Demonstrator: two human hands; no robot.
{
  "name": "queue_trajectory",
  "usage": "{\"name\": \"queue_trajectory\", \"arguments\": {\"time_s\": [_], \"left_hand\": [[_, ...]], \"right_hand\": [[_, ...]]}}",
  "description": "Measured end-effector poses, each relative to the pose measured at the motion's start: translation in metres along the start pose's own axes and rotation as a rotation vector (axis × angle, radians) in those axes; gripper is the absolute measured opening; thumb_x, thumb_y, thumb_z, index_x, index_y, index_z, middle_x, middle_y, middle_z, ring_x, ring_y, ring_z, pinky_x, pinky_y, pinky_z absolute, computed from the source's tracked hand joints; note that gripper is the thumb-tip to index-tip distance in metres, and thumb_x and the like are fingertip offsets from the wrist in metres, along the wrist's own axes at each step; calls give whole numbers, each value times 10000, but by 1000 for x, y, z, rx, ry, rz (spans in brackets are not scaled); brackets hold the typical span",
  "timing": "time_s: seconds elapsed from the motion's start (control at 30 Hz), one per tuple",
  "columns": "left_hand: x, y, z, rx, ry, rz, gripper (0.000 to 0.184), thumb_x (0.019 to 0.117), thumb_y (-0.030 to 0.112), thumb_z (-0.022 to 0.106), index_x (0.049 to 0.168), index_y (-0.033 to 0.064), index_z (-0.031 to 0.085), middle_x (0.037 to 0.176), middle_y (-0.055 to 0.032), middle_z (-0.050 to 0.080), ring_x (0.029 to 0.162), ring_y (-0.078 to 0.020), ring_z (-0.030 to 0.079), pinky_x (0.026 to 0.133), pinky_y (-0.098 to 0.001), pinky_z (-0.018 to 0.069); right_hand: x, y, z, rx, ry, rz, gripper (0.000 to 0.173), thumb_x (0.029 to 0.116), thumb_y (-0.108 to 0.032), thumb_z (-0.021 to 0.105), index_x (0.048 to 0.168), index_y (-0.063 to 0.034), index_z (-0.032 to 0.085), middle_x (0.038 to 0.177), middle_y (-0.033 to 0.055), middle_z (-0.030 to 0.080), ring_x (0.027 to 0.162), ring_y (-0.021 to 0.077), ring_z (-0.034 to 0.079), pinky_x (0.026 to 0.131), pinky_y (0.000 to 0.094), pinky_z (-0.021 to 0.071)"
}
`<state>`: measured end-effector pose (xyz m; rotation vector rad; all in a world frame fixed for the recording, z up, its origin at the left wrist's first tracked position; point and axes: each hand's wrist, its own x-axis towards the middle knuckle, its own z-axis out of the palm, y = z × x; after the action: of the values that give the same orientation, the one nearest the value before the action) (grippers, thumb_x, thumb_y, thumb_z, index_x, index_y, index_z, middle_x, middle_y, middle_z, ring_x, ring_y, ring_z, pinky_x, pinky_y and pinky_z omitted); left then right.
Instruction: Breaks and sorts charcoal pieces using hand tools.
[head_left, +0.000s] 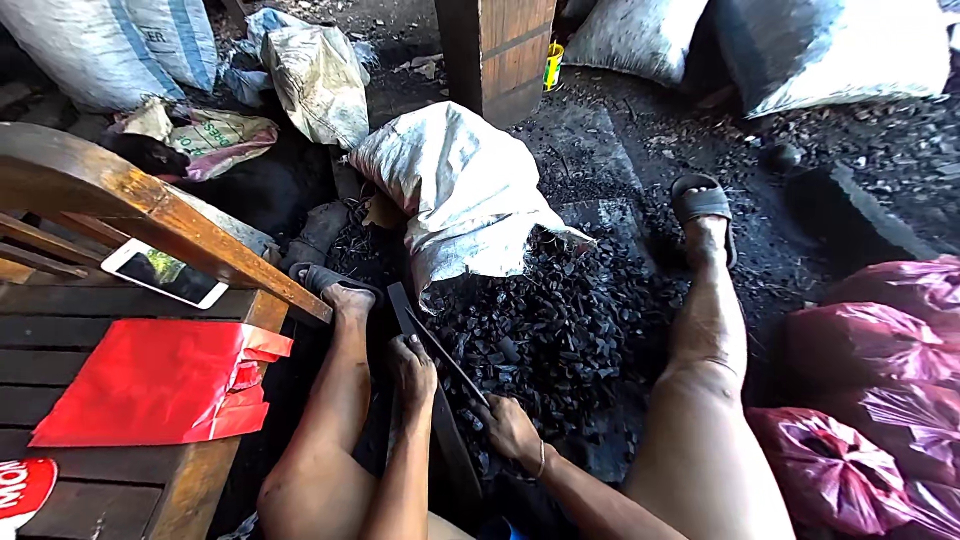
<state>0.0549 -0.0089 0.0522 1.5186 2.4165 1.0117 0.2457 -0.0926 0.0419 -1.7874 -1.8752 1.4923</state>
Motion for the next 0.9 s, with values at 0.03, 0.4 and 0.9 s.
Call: {"name": "queue_trajectory", "arguments": {"time_s": [0.03, 0.4, 0.9], "left_hand": [[-1, -3, -1, -7, -1, 4, 432, 1090, 321, 393, 1253, -22, 597, 1224, -215, 633, 1188, -318, 605, 1065, -453, 473], [1, -13, 2, -9, -3, 47, 418, 1085, 312, 408, 1226, -27, 607, 1208, -212, 637, 1175, -319, 607, 1068, -458, 468], [13, -16, -36, -621, -71, -384, 397, 1126, 209, 343, 1328, -69, 543, 1234, -208, 611, 1117, -206, 590, 1022, -348, 464]], "right_hand": [[-2, -1, -1, 5, 30, -19, 598, 1031, -660, 353, 1047, -174, 702, 845, 65, 697, 823, 242, 701, 757, 519, 570], [-2, -2, 1, 34, 50, 22, 576, 1037, -634, 364, 1061, -171, 706, 854, 69, 704, 829, 245, 706, 761, 519, 572], [8, 21, 5, 36, -84, 16, 638, 1022, -677, 370, 1018, -130, 699, 865, 99, 689, 847, 270, 690, 790, 537, 551]]}}
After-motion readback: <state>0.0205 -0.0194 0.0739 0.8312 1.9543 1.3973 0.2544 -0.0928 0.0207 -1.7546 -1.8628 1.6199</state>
